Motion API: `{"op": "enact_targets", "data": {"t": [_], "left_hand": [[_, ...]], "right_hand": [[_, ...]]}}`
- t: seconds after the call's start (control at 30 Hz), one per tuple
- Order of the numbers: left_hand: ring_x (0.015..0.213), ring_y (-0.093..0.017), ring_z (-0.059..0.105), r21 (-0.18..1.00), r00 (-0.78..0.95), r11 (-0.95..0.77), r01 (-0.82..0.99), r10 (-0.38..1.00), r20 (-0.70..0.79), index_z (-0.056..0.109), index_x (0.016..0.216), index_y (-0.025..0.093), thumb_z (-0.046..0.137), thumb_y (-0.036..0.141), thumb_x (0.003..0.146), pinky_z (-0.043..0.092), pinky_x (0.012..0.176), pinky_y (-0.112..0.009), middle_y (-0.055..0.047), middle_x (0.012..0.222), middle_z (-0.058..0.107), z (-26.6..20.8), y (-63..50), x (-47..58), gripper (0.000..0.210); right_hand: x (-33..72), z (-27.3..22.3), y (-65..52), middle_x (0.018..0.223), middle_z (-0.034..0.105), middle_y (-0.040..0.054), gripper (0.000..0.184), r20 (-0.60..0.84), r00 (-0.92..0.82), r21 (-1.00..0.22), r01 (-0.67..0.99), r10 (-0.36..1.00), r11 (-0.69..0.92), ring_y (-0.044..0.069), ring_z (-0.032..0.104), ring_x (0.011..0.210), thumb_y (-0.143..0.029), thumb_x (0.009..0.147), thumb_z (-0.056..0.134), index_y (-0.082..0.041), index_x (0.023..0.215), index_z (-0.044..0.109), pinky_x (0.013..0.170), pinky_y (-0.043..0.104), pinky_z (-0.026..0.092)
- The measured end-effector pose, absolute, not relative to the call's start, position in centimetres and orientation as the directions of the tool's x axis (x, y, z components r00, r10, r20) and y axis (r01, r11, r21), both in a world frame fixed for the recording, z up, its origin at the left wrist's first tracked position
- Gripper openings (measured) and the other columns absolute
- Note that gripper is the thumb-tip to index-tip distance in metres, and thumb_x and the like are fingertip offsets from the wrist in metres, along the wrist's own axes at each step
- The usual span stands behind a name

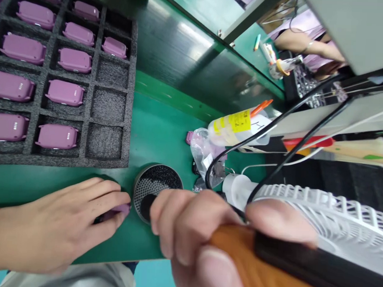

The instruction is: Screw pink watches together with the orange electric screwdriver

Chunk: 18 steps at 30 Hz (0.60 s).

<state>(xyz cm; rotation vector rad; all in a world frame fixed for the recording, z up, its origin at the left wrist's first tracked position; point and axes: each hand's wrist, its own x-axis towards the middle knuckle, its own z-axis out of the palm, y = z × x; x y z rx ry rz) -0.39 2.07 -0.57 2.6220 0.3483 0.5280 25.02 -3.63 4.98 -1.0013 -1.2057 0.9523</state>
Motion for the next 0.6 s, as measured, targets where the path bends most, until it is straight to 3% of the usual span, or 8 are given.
{"op": "enact_targets", "data": {"t": [0.1, 0.2, 0.27, 0.37, 0.5, 0.6], "left_hand": [[0.133, -0.035, 0.079, 0.495, 0.876, -0.856, 0.153, 0.348, 0.332, 0.09, 0.128, 0.016, 0.079, 0.029, 0.118, 0.064, 0.12, -0.049, -0.015, 0.151, 0.09, -0.5, 2.0, -0.5, 0.02], [0.121, -0.034, 0.079, 0.454, 0.846, -0.865, 0.214, 0.396, 0.356, 0.089, 0.136, 0.017, 0.075, 0.03, 0.127, 0.064, 0.106, -0.052, -0.012, 0.136, 0.091, -1.1, 1.7, -0.2, 0.021], [0.112, -0.033, 0.078, 0.431, 0.856, -0.876, 0.217, 0.383, 0.347, 0.088, 0.138, 0.017, 0.075, 0.024, 0.127, 0.061, 0.094, -0.051, -0.011, 0.128, 0.091, -1.4, 1.5, 0.0, 0.019], [0.108, -0.032, 0.079, 0.414, 0.869, -0.889, 0.196, 0.354, 0.347, 0.09, 0.133, 0.016, 0.07, 0.014, 0.124, 0.06, 0.09, -0.05, -0.011, 0.127, 0.092, -1.4, 1.5, 0.1, 0.022], [0.109, -0.032, 0.078, 0.42, 0.866, -0.883, 0.21, 0.367, 0.339, 0.09, 0.133, 0.016, 0.068, 0.015, 0.126, 0.061, 0.092, -0.05, -0.012, 0.127, 0.092, -1.0, 1.7, 0.1, 0.024], [0.106, -0.03, 0.077, 0.429, 0.864, -0.877, 0.215, 0.375, 0.335, 0.092, 0.131, 0.017, 0.065, 0.016, 0.127, 0.061, 0.09, -0.048, -0.012, 0.127, 0.092, -0.9, 1.7, 0.1, 0.027]], "right_hand": [[26.7, 4.8, -3.9, 0.082, 0.059, -0.0071, 0.057, 0.229, 0.177, -0.973, 0.026, 0.957, 0.228, 0.021, 0.067, 0.064, -0.047, 0.101, 0.111, -0.05, 0.148, 0.078, 0.063, 0.043, 0.069], [27.7, 4.5, -4.5, 0.088, 0.062, -0.005, 0.066, 0.184, 0.194, -0.982, 0.068, 0.964, 0.174, 0.025, 0.071, 0.074, -0.053, 0.089, 0.118, -0.048, 0.14, 0.077, 0.067, 0.047, 0.071], [27.8, 4.3, -4.7, 0.088, 0.062, -0.0052, 0.063, 0.18, 0.203, -0.983, 0.058, 0.963, 0.172, 0.024, 0.071, 0.074, -0.054, 0.091, 0.117, -0.046, 0.138, 0.076, 0.067, 0.047, 0.07], [27.0, 3.5, -4.2, 0.088, 0.064, -0.0067, 0.058, 0.179, 0.205, -0.984, 0.035, 0.962, 0.176, 0.022, 0.069, 0.069, -0.05, 0.096, 0.115, -0.044, 0.136, 0.074, 0.065, 0.045, 0.069], [25.3, 2.1, -2.7, 0.085, 0.066, -0.0105, 0.028, 0.284, 0.218, -0.954, -0.038, 0.934, 0.299, 0.013, 0.062, 0.057, -0.037, 0.117, 0.093, -0.039, 0.136, 0.072, 0.06, 0.037, 0.064], [24.4, 2.3, -2.4, 0.084, 0.067, -0.0118, 0.018, 0.358, 0.246, -0.92, -0.071, 0.901, 0.385, 0.01, 0.06, 0.054, -0.027, 0.122, 0.085, -0.035, 0.134, 0.074, 0.058, 0.035, 0.063]]}}
